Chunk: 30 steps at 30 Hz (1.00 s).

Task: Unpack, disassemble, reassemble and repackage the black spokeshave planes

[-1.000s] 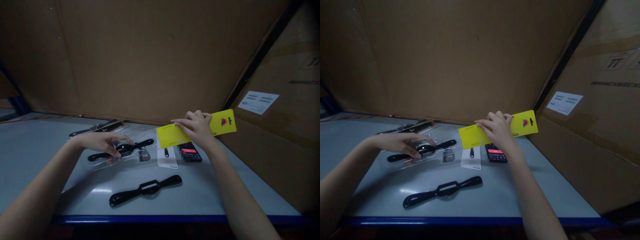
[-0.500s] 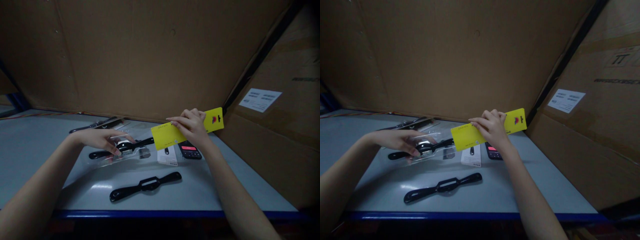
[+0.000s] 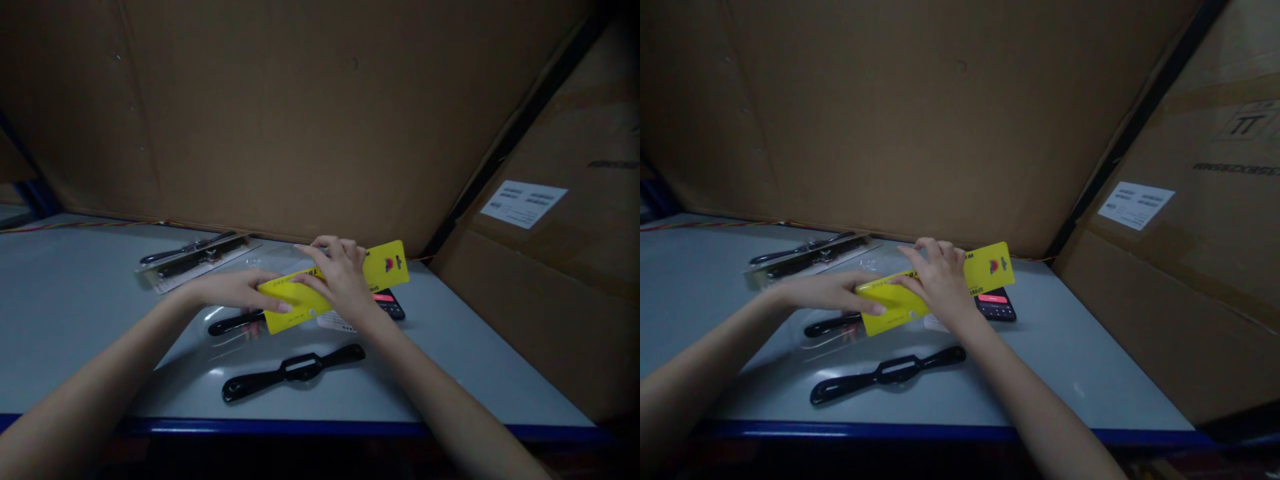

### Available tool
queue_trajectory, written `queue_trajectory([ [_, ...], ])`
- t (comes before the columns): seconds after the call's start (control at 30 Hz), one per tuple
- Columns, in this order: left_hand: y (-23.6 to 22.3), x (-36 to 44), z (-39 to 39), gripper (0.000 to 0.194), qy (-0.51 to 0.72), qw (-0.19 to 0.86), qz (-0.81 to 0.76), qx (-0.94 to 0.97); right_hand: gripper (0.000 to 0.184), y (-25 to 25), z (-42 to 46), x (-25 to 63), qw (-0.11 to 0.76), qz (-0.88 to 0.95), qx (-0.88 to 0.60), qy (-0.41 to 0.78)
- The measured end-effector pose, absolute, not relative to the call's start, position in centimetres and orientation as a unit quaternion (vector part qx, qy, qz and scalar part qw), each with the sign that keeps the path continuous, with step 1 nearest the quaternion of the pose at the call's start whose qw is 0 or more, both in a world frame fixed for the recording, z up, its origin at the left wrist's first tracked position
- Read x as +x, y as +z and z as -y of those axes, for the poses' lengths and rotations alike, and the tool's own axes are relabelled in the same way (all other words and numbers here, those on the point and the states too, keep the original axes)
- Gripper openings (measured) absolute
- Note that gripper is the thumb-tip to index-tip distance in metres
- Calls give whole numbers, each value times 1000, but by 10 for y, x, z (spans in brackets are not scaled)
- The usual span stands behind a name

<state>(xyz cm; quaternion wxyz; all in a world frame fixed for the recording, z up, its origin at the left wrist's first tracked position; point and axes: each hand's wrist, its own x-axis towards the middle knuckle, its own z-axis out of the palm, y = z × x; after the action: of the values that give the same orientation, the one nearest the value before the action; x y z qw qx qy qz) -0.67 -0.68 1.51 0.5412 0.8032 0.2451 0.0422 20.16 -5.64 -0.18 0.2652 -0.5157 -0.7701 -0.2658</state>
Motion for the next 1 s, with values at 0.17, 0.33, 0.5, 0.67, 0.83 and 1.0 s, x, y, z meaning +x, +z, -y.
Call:
queue_trajectory([
  [0.17, 12, -4, 3, 43, 64, 509, -265, 817, 48, 9, 59, 213, 328, 741, -527, -255],
  [0.33, 18, -12, 1, 49, 96, 555, -286, 775, 57, 19, 42, 257, 577, 584, -558, -118],
  [0.5, 16, -12, 4, 51, 106, 624, -358, 686, 56, -3, 28, 245, 550, 665, -482, 153],
  [0.67, 12, -10, 3, 39, 113, 644, -374, 658, 62, -13, 30, 227, 498, 696, -482, 189],
  [0.83, 16, -10, -2, 48, 201, 634, -420, 618, 55, -1, 27, 244, 554, 657, -477, 184],
  [1.0, 18, -15, -11, 59, 339, 592, -445, 580, 29, -7, 29, 246, 406, 737, -506, 188],
])
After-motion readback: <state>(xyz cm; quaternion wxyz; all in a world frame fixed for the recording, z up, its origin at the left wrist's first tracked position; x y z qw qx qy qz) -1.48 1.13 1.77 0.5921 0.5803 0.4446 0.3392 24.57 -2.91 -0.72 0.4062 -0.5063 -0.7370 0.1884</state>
